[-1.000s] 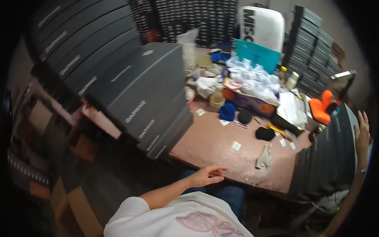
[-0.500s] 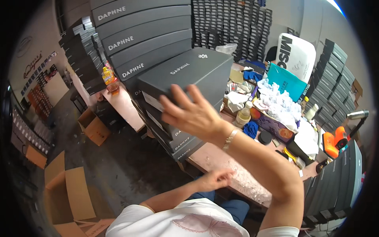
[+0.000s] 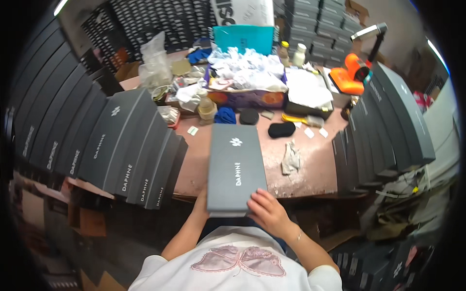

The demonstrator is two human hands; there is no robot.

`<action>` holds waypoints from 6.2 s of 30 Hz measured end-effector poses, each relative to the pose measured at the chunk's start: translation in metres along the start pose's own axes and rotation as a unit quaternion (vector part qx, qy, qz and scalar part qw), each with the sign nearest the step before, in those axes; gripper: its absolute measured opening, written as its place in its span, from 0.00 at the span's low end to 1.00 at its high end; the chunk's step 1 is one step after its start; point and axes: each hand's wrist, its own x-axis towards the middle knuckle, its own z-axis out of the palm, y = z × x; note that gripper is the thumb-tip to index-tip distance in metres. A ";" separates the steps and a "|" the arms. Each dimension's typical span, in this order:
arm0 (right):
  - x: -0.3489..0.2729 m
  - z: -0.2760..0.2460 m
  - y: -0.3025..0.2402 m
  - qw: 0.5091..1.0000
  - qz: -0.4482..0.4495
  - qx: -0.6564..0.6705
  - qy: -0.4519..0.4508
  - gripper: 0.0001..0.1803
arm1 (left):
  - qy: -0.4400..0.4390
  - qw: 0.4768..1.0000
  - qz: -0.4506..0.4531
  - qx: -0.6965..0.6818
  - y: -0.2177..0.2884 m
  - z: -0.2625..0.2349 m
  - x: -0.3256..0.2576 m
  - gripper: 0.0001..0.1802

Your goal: Packaging finished shoes into branded boxes, including wiping them clean with a sponge and wrapping them in tissue paper.

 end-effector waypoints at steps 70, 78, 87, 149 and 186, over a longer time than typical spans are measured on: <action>0.073 -0.014 0.055 0.896 0.194 0.345 -0.201 0.14 | -0.244 0.934 -0.130 -0.227 0.023 0.055 -0.009 0.46; 0.069 -0.018 0.062 0.856 0.321 0.277 0.295 0.10 | -0.115 0.991 -0.046 -0.050 0.022 0.055 0.016 0.42; 0.008 0.042 0.006 0.909 0.239 0.341 0.013 0.13 | 0.125 0.984 0.116 0.042 0.029 0.087 0.008 0.40; 0.047 0.045 0.017 0.942 0.214 0.223 -0.130 0.19 | -0.143 0.980 -0.135 0.016 -0.003 0.020 -0.043 0.47; 0.066 0.111 -0.015 0.910 0.190 0.256 -0.264 0.31 | 0.028 0.997 -0.010 0.076 0.020 0.001 0.000 0.28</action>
